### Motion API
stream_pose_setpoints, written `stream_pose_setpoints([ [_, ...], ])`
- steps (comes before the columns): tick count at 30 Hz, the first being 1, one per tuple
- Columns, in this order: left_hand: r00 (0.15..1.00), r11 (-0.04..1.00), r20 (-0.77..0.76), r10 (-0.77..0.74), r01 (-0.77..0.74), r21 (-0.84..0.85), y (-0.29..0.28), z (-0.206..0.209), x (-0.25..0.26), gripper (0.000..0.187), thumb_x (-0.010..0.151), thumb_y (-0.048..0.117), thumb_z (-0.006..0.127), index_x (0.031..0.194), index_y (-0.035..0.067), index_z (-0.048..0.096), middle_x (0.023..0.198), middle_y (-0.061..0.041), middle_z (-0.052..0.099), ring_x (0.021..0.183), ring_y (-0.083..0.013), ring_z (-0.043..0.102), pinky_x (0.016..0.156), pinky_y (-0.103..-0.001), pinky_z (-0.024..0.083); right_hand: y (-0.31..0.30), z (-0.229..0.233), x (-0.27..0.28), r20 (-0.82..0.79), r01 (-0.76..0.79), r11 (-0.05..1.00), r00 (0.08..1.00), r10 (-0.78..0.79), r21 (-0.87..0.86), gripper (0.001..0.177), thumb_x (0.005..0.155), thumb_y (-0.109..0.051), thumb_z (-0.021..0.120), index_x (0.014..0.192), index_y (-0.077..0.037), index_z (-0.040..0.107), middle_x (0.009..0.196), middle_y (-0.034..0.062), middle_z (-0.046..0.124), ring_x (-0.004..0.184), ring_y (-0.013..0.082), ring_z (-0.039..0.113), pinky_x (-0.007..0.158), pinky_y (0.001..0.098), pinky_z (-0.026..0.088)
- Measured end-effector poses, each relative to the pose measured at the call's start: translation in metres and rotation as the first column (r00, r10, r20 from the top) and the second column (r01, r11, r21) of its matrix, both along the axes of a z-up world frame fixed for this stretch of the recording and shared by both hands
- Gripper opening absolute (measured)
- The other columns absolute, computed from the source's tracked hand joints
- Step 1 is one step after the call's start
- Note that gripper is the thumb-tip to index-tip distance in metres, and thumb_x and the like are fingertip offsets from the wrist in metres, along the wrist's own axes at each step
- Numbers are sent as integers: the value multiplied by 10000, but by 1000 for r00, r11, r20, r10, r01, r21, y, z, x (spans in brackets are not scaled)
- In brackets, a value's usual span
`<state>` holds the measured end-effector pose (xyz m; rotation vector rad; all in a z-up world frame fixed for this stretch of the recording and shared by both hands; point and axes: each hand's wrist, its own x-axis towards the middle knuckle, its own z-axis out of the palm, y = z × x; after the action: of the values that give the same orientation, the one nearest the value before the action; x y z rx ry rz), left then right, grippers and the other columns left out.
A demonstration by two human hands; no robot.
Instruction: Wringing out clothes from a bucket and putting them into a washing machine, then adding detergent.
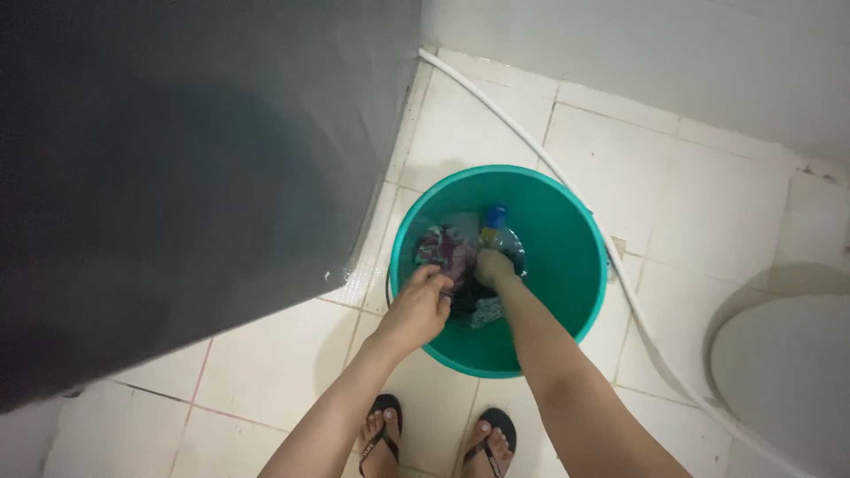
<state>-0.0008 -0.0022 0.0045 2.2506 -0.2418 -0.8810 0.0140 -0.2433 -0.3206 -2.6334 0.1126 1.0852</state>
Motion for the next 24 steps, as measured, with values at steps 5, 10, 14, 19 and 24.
stream_pose_setpoints([
  [5, 998, 999, 54, -33, 35, -25, -6, -17, -17, 329, 930, 138, 620, 1237, 25, 657, 1442, -167, 514, 1304, -352, 542, 1084, -420, 441, -10, 57, -3, 181, 166, 983, 972, -150, -76, 286, 848, -186, 667, 1075, -26, 735, 1145, 236, 723, 1083, 420, 694, 900, 515, 576],
  [10, 992, 995, 97, -80, 86, -59, -4, 0, -18, 336, 902, 139, 655, 1217, 22, 671, 1368, -160, 581, 1286, -345, 560, 1076, -406, 458, -8, 102, 0, 53, 216, 972, 976, -212, -96, 308, 869, -268, 678, 1085, -68, 766, 1189, 219, 697, 1119, 408, 678, 927, 516, 563],
  [14, 997, 999, 55, -47, 47, 0, -3, 10, -15, 329, 914, 141, 633, 1229, 52, 665, 1372, -147, 580, 1247, -328, 592, 1058, -417, 470, 7, 103, 2, -64, -53, 994, 997, 47, -98, 371, 864, -245, 671, 1185, -69, 729, 1239, 189, 705, 1162, 372, 680, 977, 491, 553],
  [19, 983, 995, 184, -28, 44, -86, 5, 5, -18, 315, 911, 134, 635, 1212, 49, 678, 1395, -146, 571, 1278, -359, 559, 1070, -429, 456, 20, 52, 11, -51, -193, 970, 981, 187, -149, 359, 936, -196, 628, 1268, -70, 679, 1463, 229, 537, 1226, 388, 633, 980, 493, 547],
  [24, 999, 998, 44, -27, 29, -51, 11, 18, -10, 344, 958, 158, 595, 1287, 61, 621, 1493, -136, 479, 1286, -349, 552, 1063, -435, 448, 24, 37, 18, -68, -61, 991, 996, 53, -120, 489, 898, -157, 680, 1355, -28, 563, 1431, 222, 534, 1260, 391, 575, 968, 504, 532],
])
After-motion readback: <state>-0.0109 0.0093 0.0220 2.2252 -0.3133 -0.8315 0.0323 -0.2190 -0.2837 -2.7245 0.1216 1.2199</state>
